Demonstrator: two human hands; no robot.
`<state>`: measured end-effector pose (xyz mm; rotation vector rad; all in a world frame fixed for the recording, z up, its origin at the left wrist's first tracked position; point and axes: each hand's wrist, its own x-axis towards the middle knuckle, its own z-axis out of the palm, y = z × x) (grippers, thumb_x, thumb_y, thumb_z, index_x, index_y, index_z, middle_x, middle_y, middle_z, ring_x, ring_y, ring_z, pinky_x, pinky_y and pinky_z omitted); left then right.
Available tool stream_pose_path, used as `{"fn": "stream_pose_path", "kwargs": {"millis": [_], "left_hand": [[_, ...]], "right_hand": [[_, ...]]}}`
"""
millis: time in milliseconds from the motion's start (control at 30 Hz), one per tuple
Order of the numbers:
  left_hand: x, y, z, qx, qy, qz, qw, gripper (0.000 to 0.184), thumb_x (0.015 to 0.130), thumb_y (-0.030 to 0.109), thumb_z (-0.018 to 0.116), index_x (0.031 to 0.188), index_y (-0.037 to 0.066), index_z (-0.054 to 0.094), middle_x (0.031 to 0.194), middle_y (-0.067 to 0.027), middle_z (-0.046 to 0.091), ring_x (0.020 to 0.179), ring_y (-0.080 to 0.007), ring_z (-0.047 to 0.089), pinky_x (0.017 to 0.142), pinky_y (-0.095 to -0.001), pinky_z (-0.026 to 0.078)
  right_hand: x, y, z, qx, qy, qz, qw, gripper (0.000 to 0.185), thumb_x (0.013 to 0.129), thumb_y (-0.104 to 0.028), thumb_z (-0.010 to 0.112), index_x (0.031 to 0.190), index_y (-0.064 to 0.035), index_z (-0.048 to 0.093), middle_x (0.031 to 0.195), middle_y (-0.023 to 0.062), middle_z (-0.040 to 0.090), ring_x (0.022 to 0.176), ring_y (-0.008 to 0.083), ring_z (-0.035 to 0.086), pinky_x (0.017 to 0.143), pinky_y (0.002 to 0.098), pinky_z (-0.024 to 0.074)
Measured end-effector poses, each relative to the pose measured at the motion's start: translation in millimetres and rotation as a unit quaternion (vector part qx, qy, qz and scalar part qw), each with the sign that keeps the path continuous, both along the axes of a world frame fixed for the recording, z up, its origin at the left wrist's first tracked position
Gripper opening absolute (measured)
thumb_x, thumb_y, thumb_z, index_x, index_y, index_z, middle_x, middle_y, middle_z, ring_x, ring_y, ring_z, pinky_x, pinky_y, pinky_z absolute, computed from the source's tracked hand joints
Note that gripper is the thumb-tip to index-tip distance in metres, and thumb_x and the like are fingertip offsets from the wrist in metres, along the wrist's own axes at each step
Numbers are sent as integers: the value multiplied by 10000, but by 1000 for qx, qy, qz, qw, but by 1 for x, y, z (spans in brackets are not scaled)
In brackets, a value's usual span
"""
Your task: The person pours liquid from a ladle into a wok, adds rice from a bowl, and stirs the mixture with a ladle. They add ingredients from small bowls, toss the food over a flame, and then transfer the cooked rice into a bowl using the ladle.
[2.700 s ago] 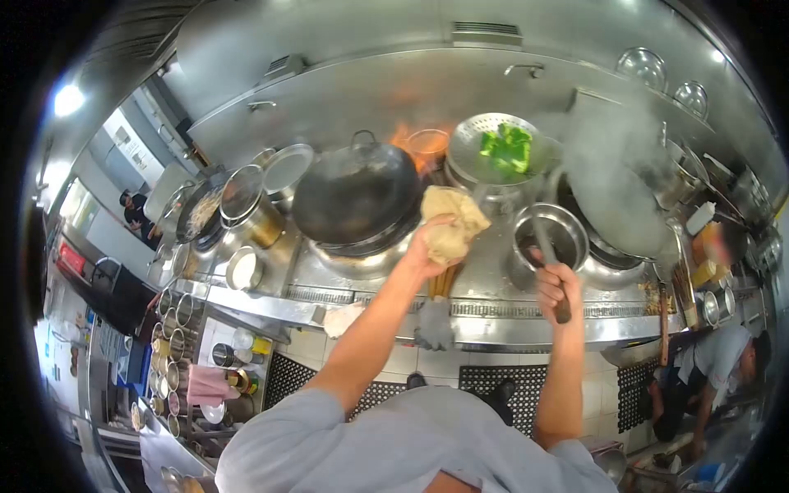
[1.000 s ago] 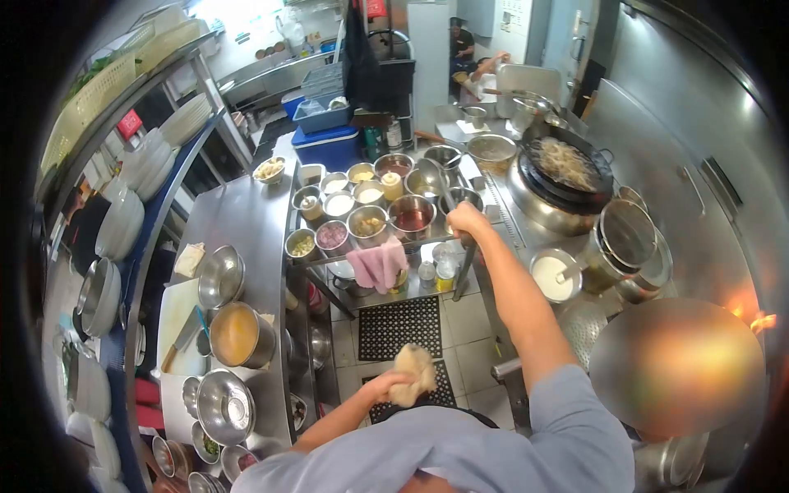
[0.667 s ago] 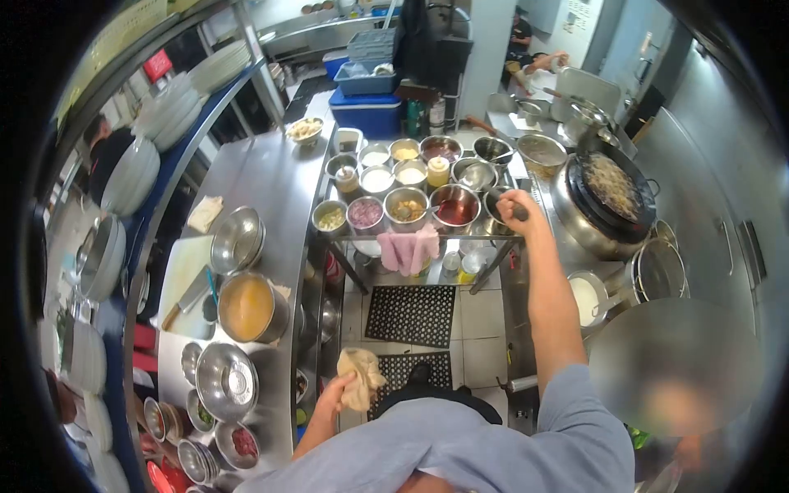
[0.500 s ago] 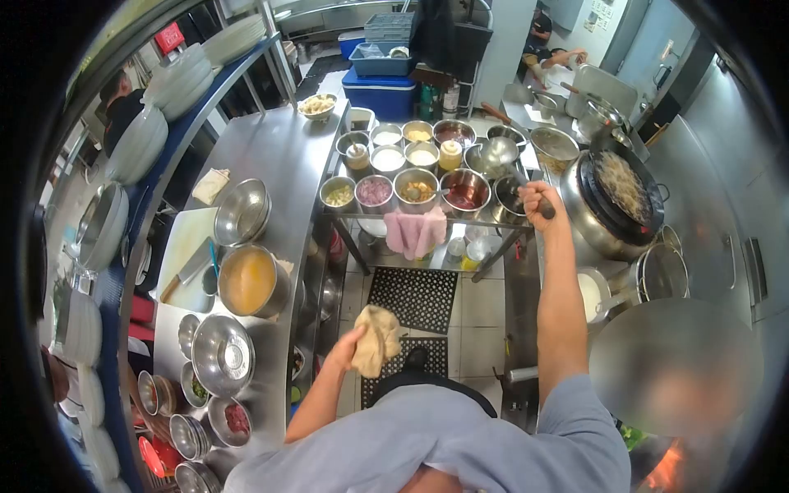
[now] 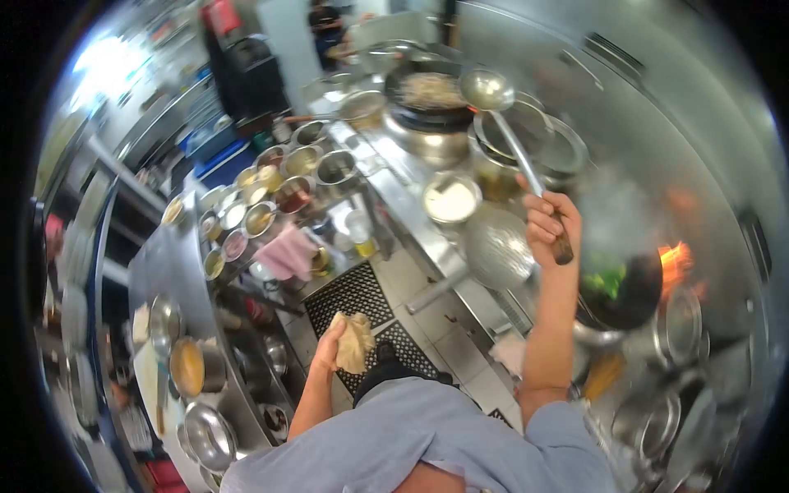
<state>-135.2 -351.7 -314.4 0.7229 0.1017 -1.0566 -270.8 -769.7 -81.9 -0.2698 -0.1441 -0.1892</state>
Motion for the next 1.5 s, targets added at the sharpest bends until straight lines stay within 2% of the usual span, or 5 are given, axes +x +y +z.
{"fn": "stream_pose_path", "kwargs": {"millis": [267, 433, 633, 1000, 1500], "left_hand": [[80, -147, -12, 254, -675, -98, 686, 584, 835, 150, 594, 1365, 79, 360, 1099, -201, 617, 944, -347, 628, 823, -402, 493], [113, -269, 9, 314, -678, -320, 583, 767, 822, 200, 585, 1470, 139, 179, 1205, -297, 541, 1086, -433, 546, 912, -473, 439], [155, -317, -48, 321, -764, -239, 505, 417, 833, 309, 591, 1180, 102, 486, 995, -273, 608, 950, -431, 597, 835, -490, 472], [169, -308, -46, 284, -805, -143, 501, 277, 825, 260, 614, 1033, 91, 542, 914, -235, 597, 792, -438, 604, 686, -515, 492], [197, -314, -36, 234, -839, -140, 471, 266, 828, 219, 607, 1026, 76, 503, 909, -233, 583, 823, -425, 597, 657, -499, 513]], "right_hand": [[-211, -27, -3, -385, 580, -313, 646, 186, 776, -72, 532, 942, -44, 453, 620, 29, 488, 392, 131, 454, 336, 302, 339], [-211, -50, -120, -421, 633, -437, 481, 395, 795, -80, 494, 1167, 22, 411, 614, 70, 496, 387, 157, 464, 350, 304, 378], [-129, 101, -129, -90, 385, -391, 831, 440, 840, -74, 477, 1279, -93, 459, 542, -15, 381, 339, 97, 349, 314, 248, 284], [56, 147, -164, -557, 630, -95, 533, 487, 801, -102, 475, 1267, 2, 382, 661, 165, 558, 445, 221, 551, 428, 363, 439], [61, 139, -139, -527, 623, -87, 571, 353, 794, -80, 499, 1126, -23, 394, 569, 102, 481, 394, 192, 508, 341, 339, 382]]}}
